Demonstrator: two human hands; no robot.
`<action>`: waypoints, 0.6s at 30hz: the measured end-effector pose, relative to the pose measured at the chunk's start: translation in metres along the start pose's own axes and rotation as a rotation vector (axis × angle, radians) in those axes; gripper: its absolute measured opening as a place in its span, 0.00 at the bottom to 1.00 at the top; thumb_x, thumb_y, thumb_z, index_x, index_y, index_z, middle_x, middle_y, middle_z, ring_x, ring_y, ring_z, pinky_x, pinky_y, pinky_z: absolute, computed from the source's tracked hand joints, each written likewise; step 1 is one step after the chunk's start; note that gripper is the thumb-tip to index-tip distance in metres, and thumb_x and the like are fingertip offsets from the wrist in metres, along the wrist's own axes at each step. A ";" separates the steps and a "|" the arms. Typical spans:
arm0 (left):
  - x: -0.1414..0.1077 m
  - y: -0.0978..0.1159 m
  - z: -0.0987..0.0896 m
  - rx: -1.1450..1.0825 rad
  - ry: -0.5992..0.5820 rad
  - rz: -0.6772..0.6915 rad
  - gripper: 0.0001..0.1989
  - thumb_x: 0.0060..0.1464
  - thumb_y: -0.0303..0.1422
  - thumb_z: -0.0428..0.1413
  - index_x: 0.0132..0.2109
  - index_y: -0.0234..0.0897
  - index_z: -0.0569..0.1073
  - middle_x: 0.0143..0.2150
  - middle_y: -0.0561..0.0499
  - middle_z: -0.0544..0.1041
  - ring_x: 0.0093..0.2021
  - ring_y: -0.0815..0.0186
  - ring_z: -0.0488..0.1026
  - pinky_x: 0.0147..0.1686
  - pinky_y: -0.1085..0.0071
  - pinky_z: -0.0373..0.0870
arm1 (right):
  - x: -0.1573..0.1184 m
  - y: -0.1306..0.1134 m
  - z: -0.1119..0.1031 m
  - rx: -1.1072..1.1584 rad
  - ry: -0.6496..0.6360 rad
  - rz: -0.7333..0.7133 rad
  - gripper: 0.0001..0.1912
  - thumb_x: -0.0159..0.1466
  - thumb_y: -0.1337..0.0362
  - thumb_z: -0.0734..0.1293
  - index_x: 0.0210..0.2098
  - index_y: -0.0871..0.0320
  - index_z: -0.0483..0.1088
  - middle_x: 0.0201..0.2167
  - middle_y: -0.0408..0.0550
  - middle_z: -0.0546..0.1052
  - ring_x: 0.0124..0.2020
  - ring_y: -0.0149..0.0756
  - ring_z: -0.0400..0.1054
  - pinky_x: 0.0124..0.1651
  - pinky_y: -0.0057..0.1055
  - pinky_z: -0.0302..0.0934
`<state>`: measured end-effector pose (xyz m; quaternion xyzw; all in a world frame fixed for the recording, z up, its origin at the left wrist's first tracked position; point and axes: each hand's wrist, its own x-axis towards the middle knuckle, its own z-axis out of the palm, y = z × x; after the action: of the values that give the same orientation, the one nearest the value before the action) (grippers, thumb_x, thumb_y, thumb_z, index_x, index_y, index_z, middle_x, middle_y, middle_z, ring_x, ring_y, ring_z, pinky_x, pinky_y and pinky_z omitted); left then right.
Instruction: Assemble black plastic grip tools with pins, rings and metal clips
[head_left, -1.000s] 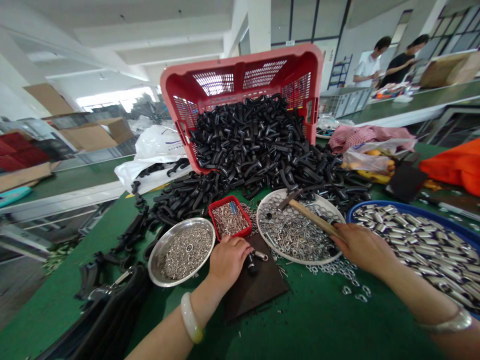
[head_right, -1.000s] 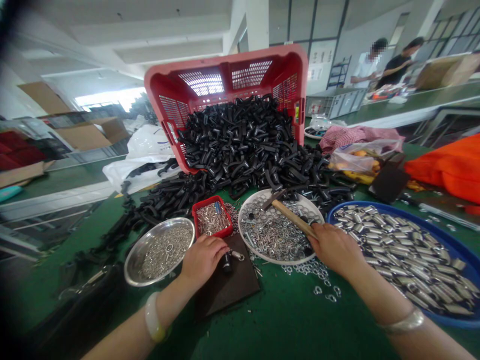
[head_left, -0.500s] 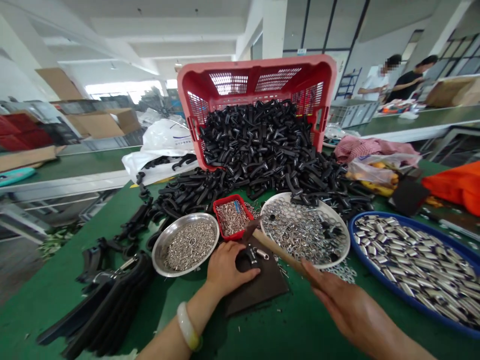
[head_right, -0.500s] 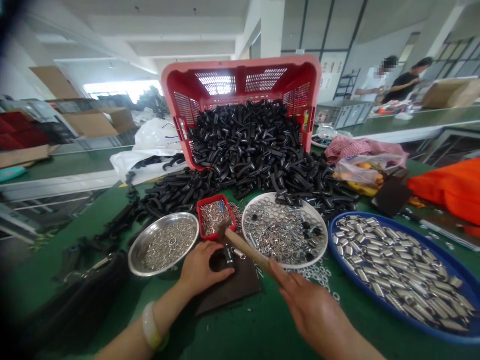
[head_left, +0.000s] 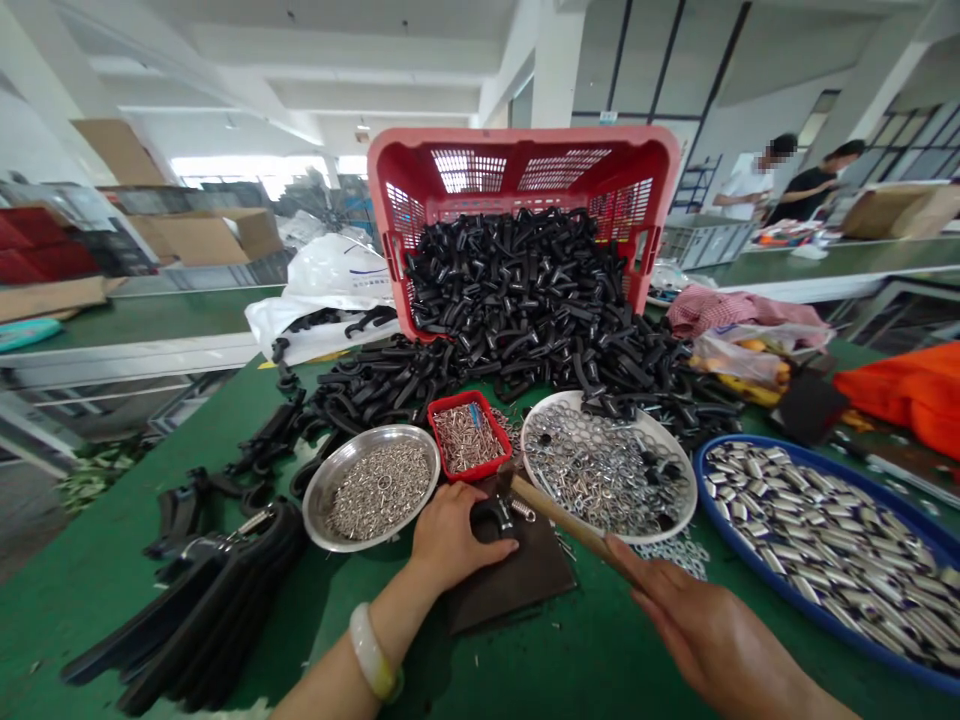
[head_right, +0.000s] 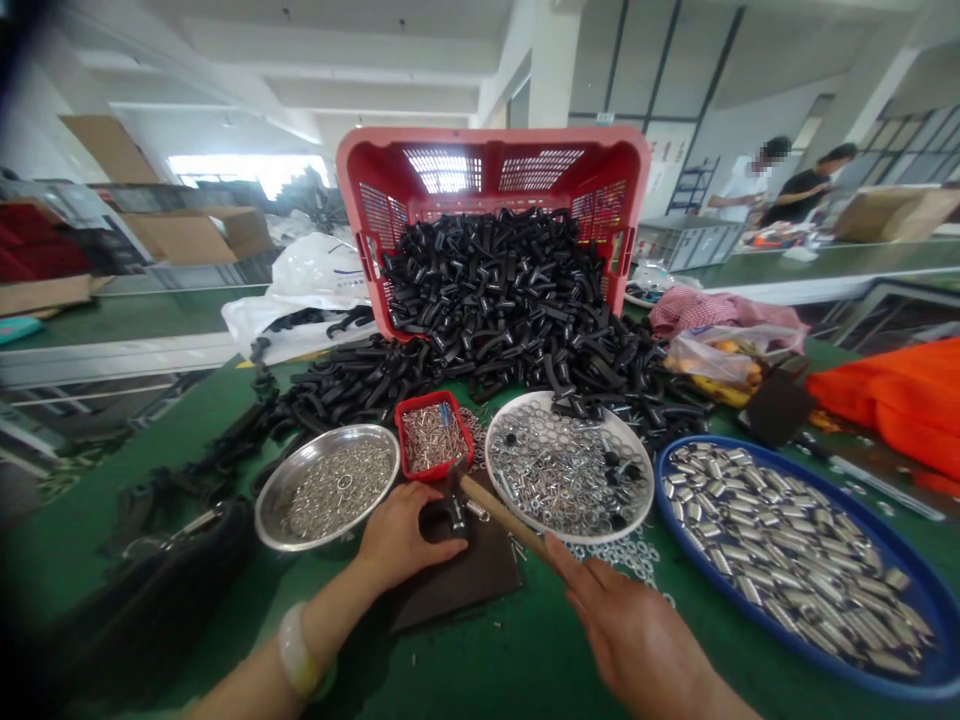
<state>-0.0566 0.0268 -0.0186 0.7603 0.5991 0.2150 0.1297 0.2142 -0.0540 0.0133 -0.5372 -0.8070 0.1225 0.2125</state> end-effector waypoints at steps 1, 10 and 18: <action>0.000 0.000 -0.001 -0.002 -0.007 0.009 0.30 0.33 0.54 0.57 0.40 0.38 0.70 0.39 0.48 0.71 0.42 0.58 0.67 0.41 0.64 0.64 | 0.001 0.001 -0.001 0.042 -0.041 0.012 0.23 0.60 0.62 0.57 0.55 0.50 0.60 0.41 0.48 0.75 0.38 0.40 0.71 0.39 0.32 0.68; -0.014 0.013 -0.014 -0.319 -0.025 -0.101 0.31 0.38 0.53 0.55 0.45 0.37 0.63 0.38 0.49 0.71 0.36 0.63 0.69 0.35 0.68 0.65 | 0.035 0.094 -0.025 0.038 -0.040 0.281 0.25 0.59 0.53 0.56 0.53 0.56 0.62 0.20 0.49 0.74 0.16 0.40 0.68 0.19 0.36 0.64; -0.015 0.055 -0.024 -0.333 0.198 -0.165 0.35 0.33 0.55 0.57 0.45 0.38 0.61 0.40 0.47 0.71 0.39 0.58 0.70 0.37 0.64 0.66 | 0.098 -0.033 0.035 0.962 0.040 0.367 0.25 0.57 0.46 0.57 0.45 0.57 0.67 0.39 0.52 0.74 0.35 0.42 0.70 0.30 0.36 0.66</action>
<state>-0.0239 -0.0033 0.0253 0.6519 0.6254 0.3731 0.2112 0.1383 0.0241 0.0173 -0.5136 -0.5478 0.5047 0.4259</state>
